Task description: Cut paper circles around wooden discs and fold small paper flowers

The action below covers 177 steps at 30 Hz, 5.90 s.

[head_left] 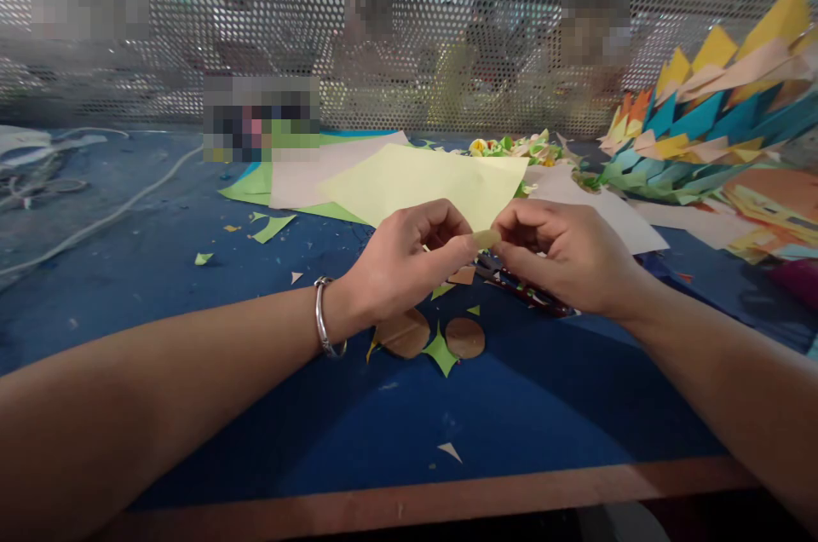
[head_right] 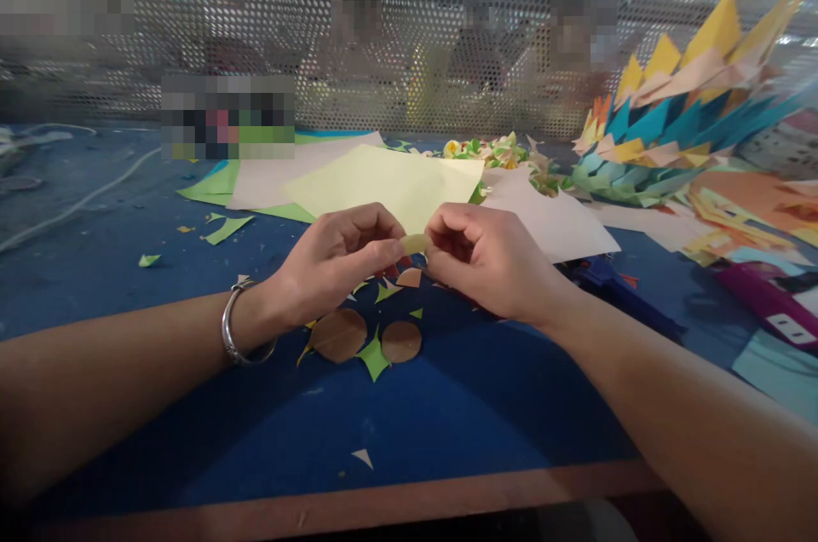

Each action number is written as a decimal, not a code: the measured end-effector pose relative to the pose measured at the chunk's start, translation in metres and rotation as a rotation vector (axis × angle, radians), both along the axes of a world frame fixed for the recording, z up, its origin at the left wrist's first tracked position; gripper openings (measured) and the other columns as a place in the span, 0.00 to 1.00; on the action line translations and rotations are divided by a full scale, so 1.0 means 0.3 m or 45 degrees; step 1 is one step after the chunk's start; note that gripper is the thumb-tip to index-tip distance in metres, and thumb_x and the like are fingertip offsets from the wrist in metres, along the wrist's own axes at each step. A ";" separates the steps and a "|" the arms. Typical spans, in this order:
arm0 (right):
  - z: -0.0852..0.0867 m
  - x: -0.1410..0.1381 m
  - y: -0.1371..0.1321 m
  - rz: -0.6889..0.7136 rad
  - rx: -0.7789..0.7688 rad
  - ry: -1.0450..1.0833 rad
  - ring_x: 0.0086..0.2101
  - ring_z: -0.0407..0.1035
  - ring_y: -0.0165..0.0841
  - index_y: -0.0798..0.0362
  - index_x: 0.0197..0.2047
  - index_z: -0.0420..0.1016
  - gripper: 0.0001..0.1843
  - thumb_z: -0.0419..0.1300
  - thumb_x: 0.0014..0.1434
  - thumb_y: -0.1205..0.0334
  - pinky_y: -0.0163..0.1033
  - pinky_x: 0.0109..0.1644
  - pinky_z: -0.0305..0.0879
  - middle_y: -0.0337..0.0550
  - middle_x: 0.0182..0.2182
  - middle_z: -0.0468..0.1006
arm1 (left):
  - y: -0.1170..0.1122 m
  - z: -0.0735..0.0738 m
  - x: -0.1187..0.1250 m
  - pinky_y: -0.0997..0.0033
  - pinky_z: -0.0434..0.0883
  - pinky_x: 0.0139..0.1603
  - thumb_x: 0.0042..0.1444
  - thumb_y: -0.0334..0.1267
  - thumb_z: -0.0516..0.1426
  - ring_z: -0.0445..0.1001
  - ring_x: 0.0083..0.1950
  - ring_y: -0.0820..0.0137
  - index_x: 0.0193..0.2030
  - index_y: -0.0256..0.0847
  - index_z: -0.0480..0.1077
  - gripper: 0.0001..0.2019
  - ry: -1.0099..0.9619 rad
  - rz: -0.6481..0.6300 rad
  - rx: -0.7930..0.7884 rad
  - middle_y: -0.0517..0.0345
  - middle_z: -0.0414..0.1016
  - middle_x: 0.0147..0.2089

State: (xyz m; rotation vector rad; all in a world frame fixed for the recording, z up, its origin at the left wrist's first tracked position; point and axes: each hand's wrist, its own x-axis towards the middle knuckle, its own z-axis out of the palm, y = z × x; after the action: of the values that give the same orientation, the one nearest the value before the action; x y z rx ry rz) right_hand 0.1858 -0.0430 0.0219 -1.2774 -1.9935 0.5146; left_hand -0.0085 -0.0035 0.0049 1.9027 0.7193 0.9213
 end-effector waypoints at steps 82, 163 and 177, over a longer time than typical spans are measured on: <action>-0.010 -0.014 -0.014 -0.054 0.179 0.049 0.20 0.61 0.25 0.52 0.31 0.73 0.06 0.63 0.58 0.62 0.33 0.22 0.56 0.35 0.22 0.70 | -0.028 0.003 0.018 0.73 0.77 0.38 0.51 0.28 0.64 0.80 0.36 0.70 0.43 0.37 0.66 0.14 -0.341 0.024 -0.308 0.57 0.79 0.34; -0.007 0.032 0.020 -0.073 -0.037 -0.087 0.19 0.59 0.26 0.51 0.29 0.72 0.07 0.63 0.55 0.59 0.34 0.21 0.53 0.33 0.18 0.67 | 0.023 -0.025 -0.010 0.74 0.69 0.33 0.55 0.29 0.57 0.75 0.33 0.74 0.36 0.39 0.72 0.04 0.206 0.057 0.288 0.59 0.79 0.34; 0.011 0.007 -0.007 -0.027 0.164 -0.189 0.20 0.62 0.26 0.51 0.28 0.71 0.07 0.62 0.56 0.62 0.33 0.22 0.56 0.36 0.21 0.71 | 0.003 -0.009 0.017 0.75 0.72 0.35 0.54 0.31 0.61 0.72 0.31 0.78 0.33 0.37 0.68 0.05 -0.377 -0.097 -0.548 0.62 0.72 0.31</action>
State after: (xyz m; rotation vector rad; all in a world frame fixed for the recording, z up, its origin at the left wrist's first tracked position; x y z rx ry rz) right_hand 0.1880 -0.0451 0.0252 -1.2872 -2.0958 0.2829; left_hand -0.0033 -0.0027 0.0021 1.3725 0.6047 0.8924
